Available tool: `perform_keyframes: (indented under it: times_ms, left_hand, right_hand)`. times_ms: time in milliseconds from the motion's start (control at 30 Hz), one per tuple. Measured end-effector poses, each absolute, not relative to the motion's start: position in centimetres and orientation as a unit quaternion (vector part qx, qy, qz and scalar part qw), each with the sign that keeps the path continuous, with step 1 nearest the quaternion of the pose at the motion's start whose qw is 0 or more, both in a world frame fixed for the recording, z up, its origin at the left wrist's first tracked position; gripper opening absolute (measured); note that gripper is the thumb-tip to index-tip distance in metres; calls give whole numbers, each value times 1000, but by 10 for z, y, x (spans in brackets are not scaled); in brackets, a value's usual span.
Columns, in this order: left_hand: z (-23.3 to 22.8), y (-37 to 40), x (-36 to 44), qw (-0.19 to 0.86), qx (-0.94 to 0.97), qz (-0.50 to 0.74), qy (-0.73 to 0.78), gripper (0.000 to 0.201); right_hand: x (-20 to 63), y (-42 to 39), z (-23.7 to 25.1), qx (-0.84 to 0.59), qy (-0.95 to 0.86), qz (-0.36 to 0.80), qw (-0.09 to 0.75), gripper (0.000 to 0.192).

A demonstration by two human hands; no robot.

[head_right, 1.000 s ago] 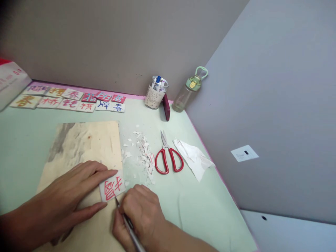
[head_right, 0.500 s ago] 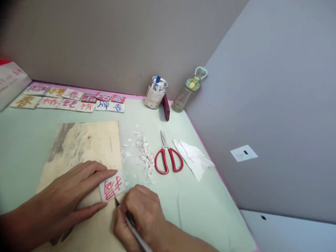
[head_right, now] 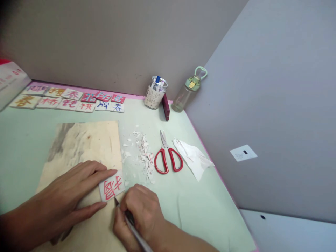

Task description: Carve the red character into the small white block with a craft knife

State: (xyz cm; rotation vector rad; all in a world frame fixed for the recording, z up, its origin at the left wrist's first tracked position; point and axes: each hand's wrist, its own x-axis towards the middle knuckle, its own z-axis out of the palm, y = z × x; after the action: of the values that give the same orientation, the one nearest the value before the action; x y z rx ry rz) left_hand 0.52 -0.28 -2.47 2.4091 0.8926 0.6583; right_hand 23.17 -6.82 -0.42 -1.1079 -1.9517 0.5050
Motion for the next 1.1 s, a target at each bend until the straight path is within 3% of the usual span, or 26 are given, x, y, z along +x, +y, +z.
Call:
perform_keyframes:
  times_ms: [567, 733, 933, 1100]
  left_hand:
    - [-32, 4, 5, 179, 898, 269, 298, 30]
    - [-37, 0, 3, 202, 891, 253, 319, 35]
    - [-36, 6, 1, 216, 900, 230, 299, 60]
    - [-33, 10, -2, 195, 912, 222, 284, 55]
  right_hand:
    - [225, -69, -13, -454, -737, 232, 444, 22]
    - [226, -69, -12, -466, -722, 255, 443, 22]
    - [226, -68, -10, -482, -705, 291, 430, 25]
    - [226, -69, -12, -481, -704, 289, 435, 24]
